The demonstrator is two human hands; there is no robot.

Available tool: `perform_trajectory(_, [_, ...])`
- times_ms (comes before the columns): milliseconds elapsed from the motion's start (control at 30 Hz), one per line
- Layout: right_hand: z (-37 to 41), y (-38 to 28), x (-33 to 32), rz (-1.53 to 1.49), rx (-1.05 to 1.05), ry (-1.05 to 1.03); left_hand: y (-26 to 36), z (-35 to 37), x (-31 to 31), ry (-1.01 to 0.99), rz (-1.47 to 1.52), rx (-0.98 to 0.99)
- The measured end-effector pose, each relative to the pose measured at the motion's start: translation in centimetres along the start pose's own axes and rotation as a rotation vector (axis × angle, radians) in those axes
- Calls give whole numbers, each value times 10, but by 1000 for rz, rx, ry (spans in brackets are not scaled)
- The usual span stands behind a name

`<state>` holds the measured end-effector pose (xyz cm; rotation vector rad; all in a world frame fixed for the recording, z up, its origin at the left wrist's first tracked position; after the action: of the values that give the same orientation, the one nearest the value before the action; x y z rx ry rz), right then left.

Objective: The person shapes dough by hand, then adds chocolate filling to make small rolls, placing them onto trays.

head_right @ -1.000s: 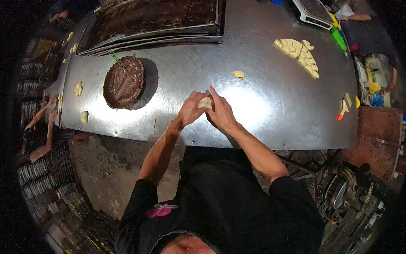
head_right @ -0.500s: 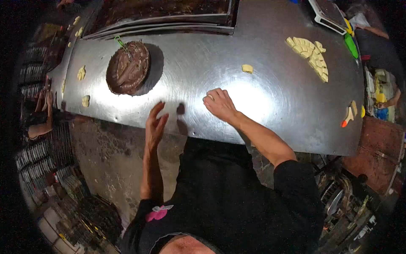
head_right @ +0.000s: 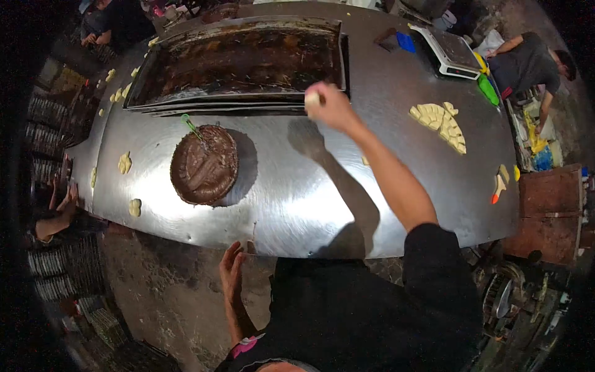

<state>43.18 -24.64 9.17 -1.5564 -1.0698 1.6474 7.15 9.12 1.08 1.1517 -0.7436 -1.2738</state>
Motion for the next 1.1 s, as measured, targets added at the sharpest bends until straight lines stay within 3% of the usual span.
perform_trajectory(33, [-34,-11,-7,222,-25,64,3,-2,-2,-5,9,-27])
perform_trajectory(67, [-56,-26,-7,228,182,9,3,-4,-7,-9,18,-54])
perform_trajectory(167, [-121,1,14,491,292,-26,2,-12,-27,-8,-22,-61])
perform_trajectory(300, [-158,62,45,774,413,-88,0,-19,-47,-2,-32,-74])
perform_trajectory(333, [-147,51,45,778,431,-86,-1,-21,-50,-14,-37,-80])
perform_trajectory(400, [-113,10,33,659,404,202,-3,-27,-53,-32,-37,-98])
perform_trajectory(467, [-59,-44,25,640,244,261,-2,-43,-41,-105,-38,-89])
perform_trajectory(533, [7,-49,21,367,-224,440,5,-64,-24,-140,-44,-19])
perform_trajectory(600, [84,-36,25,390,-150,384,21,-86,12,-239,-33,6])
perform_trajectory(667, [148,-1,18,351,70,284,58,-105,63,-454,-96,192])
perform_trajectory(700, [174,18,5,324,121,290,81,-107,90,-512,-101,194])
perform_trajectory(733, [196,40,-13,292,169,294,85,-118,118,-618,-138,385])
perform_trajectory(833, [256,126,-102,294,492,531,135,-124,214,-776,-136,491])
perform_trajectory(900, [278,180,-183,363,654,638,162,-121,286,-909,-265,704])
perform_trajectory(1033, [284,282,-326,546,708,843,162,-159,421,-910,-249,782])
perform_trajectory(1100, [270,322,-373,515,787,833,151,-187,477,-796,-490,878])
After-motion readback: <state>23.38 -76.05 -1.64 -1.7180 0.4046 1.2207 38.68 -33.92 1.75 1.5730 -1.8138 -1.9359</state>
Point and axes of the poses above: each hand's wrist, its own z-axis away from the middle knuckle, its own x-axis out of the palm, y = z × x, the point moved 7 cm from there along -z, towards the middle knuckle, and after that the axes turned 7 degrees about x, right-handed, at the moved point
